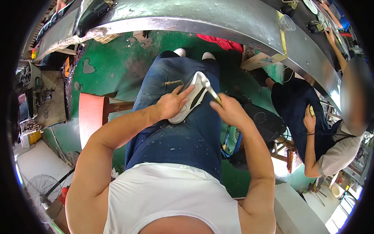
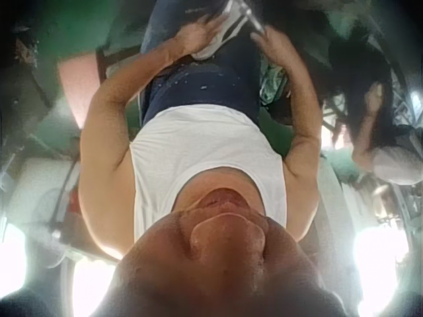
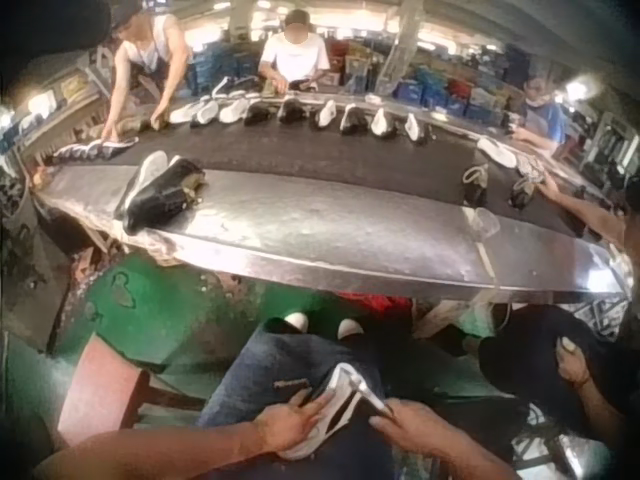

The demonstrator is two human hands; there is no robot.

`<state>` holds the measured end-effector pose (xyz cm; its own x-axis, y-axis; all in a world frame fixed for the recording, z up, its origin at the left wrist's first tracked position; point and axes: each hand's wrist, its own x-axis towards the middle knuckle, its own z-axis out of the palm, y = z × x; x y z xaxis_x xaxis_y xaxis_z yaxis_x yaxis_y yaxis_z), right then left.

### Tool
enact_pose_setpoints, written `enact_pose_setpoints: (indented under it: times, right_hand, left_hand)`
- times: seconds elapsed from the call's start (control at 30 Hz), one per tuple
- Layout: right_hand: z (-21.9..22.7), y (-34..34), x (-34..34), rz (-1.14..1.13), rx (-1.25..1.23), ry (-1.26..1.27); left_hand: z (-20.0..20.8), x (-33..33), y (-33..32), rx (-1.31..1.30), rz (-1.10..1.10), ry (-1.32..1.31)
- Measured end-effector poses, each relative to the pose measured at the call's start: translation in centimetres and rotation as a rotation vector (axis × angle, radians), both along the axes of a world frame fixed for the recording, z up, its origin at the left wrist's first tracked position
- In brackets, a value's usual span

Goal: Trim and shape the sole of a shoe using pincers and a small tool at a shoe manufacturing station.

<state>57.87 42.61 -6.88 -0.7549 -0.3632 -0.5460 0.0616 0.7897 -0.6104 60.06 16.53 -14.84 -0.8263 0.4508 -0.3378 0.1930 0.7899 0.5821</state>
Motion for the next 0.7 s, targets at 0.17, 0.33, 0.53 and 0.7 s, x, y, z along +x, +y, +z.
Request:
enact_pose_setpoints:
  times: [0.17, 0.33, 0.53, 0.7]
  right_hand:
    - [-5.4, -2.3, 0.4, 0.031, 0.027, 0.286]
    - [-5.4, 0.1, 1.4, -0.013, -0.071, 0.152]
    - [-8.5, 1.7, 6.9, -0.356, -0.298, 0.102]
    - [-9.6, 1.4, 10.0, -0.628, -0.648, 0.103]
  left_hand:
    - [4.1, -1.3, 0.7, -0.163, -0.172, -0.023]
    - [-4.5, 5.0, -0.2, 0.294, 0.450, -0.168]
    - [2.7, 2.8, -1.6, 0.041, 0.078, -0.348]
    - [9.5, 0.1, -4.2, 0.201, 0.029, 0.191]
